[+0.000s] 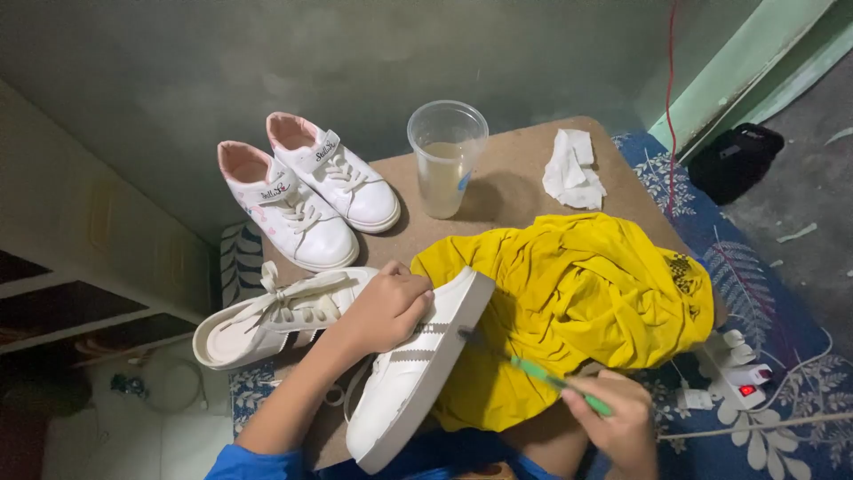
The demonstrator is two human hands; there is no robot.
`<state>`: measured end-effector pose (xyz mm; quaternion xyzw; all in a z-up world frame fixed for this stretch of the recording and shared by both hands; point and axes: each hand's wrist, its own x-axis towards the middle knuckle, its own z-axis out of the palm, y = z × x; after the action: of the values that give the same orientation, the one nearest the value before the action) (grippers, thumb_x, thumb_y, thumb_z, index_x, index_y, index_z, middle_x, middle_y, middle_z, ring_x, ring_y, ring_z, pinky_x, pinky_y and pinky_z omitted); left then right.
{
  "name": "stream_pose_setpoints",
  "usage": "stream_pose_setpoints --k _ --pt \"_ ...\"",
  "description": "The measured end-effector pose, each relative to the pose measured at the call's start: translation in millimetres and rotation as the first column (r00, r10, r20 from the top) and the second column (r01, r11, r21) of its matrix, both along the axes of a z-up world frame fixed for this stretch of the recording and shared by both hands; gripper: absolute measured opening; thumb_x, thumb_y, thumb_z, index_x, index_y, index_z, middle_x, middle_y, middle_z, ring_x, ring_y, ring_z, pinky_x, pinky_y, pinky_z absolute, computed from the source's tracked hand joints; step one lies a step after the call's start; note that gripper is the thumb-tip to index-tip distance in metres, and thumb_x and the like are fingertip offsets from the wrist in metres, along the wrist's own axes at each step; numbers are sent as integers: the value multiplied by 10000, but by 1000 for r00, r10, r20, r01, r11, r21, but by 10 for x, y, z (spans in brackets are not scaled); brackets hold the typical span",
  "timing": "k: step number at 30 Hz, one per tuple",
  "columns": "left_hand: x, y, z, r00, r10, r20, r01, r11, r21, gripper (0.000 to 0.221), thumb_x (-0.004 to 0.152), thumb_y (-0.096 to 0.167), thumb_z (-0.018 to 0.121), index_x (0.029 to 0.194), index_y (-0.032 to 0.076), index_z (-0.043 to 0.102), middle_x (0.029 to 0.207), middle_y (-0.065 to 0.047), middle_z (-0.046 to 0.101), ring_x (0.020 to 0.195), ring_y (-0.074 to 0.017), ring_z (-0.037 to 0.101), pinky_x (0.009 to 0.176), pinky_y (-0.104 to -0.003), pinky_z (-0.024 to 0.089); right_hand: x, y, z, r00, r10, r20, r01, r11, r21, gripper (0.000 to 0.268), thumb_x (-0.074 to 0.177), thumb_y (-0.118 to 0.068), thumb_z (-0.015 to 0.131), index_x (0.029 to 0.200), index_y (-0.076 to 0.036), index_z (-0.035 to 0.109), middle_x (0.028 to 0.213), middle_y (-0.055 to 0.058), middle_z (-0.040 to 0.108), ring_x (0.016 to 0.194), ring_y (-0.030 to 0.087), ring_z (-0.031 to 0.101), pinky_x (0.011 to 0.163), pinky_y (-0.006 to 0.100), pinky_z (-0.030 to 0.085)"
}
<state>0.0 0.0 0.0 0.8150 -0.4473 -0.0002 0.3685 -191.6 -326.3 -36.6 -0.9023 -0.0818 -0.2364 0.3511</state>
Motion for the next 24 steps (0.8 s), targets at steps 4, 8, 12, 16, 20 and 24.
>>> stream_pose_setpoints --k 4,8,12,16,20,24 --pt "17 -6 10 1000 1 -23 0 999 34 378 1051 232 300 731 83 437 633 -99 481 551 -235 451 912 -428 408 22 83 89 1000 -6 -2 6 1000 5 172 861 -211 744 889 -66 831 603 5 701 471 144 500 462 329 386" --pt "29 6 -43 1000 -6 9 6 1000 25 383 1058 229 300 723 87 418 636 -74 465 548 -243 430 900 -423 398 39 120 75 989 144 15 -145 989 41 240 903 -286 689 819 -91 801 576 -13 672 443 132 492 480 315 378" --pt "21 5 -36 1000 -9 -27 10 999 45 380 1059 254 276 751 93 429 641 -108 455 546 -250 435 880 -440 394 33 154 93 999 -21 -32 23 998 56 159 862 -140 755 883 14 794 722 84 760 576 189 653 564 352 510" --pt "13 3 -43 1000 -9 -15 10 999 42 376 1052 252 286 755 93 454 640 -115 483 564 -237 463 829 -430 419 -73 107 84 995 71 -73 -68 997 41 173 875 -214 731 823 -61 792 631 8 704 502 152 537 524 344 423" --pt "30 8 -32 1000 -20 -21 20 999 43 390 1067 255 286 769 89 474 667 -115 508 591 -244 484 842 -430 423 -64 83 16 995 -10 -98 13 1000 22 180 867 -217 742 860 -50 811 627 22 717 509 140 556 509 321 425" --pt "29 1 -38 999 -18 -36 20 999 50 397 1066 261 279 760 90 465 654 -113 482 581 -244 474 858 -435 427 -68 96 111 996 46 -79 -45 999 6 187 879 -227 724 852 -64 814 558 8 632 483 148 479 483 339 368"
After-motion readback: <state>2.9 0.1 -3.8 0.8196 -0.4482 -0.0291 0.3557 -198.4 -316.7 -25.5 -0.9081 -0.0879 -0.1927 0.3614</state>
